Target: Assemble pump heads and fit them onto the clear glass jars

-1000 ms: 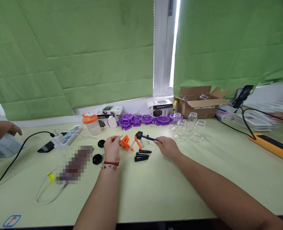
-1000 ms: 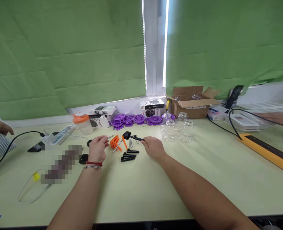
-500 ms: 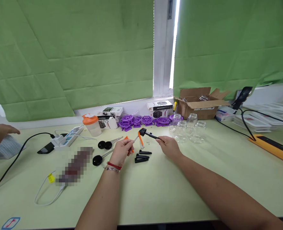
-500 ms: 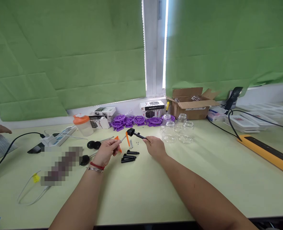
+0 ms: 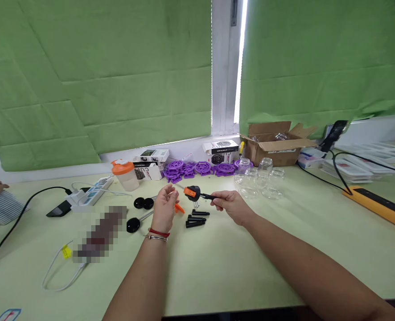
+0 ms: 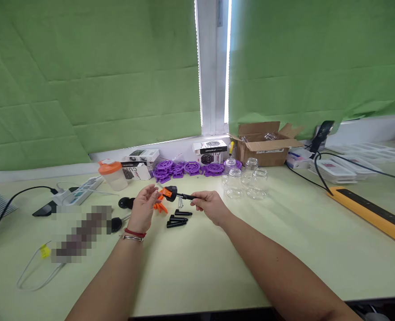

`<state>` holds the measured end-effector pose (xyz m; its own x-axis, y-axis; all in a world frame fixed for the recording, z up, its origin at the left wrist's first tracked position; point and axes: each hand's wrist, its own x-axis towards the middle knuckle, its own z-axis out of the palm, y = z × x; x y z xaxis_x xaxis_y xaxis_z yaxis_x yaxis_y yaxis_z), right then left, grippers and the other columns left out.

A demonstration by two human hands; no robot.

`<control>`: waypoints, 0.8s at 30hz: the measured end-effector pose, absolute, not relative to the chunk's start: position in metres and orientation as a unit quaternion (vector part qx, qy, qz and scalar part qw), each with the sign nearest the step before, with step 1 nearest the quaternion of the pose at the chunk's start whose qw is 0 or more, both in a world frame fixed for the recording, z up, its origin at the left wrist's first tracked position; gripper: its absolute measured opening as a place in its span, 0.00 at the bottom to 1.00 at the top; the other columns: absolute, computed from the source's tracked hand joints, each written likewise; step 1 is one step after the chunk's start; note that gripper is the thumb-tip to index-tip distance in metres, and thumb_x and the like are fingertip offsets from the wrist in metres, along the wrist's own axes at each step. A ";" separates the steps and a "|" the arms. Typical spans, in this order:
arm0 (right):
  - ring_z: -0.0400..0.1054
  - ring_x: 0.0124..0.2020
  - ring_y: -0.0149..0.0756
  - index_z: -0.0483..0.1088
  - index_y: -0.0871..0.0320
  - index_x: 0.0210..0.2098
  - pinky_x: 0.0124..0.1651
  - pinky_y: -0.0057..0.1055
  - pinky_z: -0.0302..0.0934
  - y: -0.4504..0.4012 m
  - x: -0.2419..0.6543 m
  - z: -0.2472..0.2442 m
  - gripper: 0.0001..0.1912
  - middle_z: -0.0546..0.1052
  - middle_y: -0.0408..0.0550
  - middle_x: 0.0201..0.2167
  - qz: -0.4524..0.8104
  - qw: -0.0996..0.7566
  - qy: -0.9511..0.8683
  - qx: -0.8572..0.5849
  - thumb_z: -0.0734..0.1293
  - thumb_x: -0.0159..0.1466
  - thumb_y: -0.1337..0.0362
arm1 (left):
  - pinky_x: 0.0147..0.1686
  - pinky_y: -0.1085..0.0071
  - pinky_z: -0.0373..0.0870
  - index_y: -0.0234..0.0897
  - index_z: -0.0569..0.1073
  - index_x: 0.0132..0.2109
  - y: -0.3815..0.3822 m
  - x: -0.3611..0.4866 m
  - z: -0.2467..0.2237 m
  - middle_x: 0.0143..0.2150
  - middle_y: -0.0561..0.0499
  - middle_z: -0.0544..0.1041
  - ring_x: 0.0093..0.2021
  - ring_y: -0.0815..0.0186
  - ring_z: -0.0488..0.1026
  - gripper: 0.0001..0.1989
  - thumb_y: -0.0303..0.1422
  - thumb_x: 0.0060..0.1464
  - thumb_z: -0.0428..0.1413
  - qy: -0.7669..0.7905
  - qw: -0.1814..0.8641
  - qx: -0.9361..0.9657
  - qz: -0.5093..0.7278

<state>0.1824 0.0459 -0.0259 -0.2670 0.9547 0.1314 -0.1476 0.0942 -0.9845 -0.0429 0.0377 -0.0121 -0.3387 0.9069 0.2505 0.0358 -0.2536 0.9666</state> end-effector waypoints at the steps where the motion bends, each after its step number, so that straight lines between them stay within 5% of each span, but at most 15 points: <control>1: 0.60 0.23 0.27 0.76 0.60 0.35 0.30 0.30 0.57 0.046 0.180 -0.027 0.16 0.75 0.45 0.24 0.548 0.500 -0.556 -0.375 0.71 0.49 0.59 | 0.34 0.68 0.70 0.36 0.70 0.46 0.039 -0.044 -0.013 0.42 0.46 0.74 0.36 0.67 0.73 0.19 0.37 0.46 0.58 0.524 0.325 0.452 0.645; 10: 0.59 0.24 0.30 0.77 0.57 0.37 0.31 0.29 0.58 0.055 0.173 -0.043 0.14 0.73 0.43 0.24 0.405 0.522 -0.585 -0.470 0.66 0.54 0.58 | 0.31 0.72 0.65 0.36 0.68 0.34 0.050 -0.089 -0.014 0.31 0.52 0.68 0.31 0.69 0.66 0.07 0.29 0.44 0.56 0.636 0.168 0.334 0.675; 15: 0.65 0.27 0.33 0.76 0.56 0.38 0.32 0.29 0.58 0.044 0.159 -0.039 0.14 0.76 0.44 0.27 0.282 0.488 -0.678 -0.472 0.62 0.60 0.58 | 0.18 0.74 0.58 0.35 0.67 0.30 0.037 -0.070 0.000 0.22 0.53 0.69 0.18 0.73 0.61 0.15 0.43 0.46 0.56 0.608 0.266 0.376 0.647; 18: 0.69 0.33 0.35 0.76 0.55 0.40 0.37 0.29 0.58 0.032 0.148 -0.033 0.14 0.78 0.46 0.31 0.181 0.463 -0.734 -0.463 0.61 0.62 0.60 | 0.16 0.75 0.58 0.35 0.67 0.37 0.026 -0.050 0.006 0.23 0.53 0.71 0.16 0.72 0.64 0.20 0.47 0.44 0.58 0.523 0.410 0.477 0.575; 24: 0.68 0.29 0.34 0.74 0.57 0.42 0.36 0.28 0.55 0.017 0.129 -0.028 0.14 0.78 0.47 0.26 0.071 0.411 -0.792 -0.445 0.59 0.65 0.60 | 0.21 0.75 0.61 0.35 0.69 0.40 0.018 -0.052 0.015 0.26 0.52 0.74 0.20 0.72 0.65 0.23 0.42 0.38 0.63 0.537 0.373 0.523 0.547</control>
<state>0.1293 0.0171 -0.0283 -0.2655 0.7642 0.5878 0.6474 0.5931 -0.4786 -0.0520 0.0182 0.0154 -0.1752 0.9696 0.1710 0.1537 -0.1447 0.9775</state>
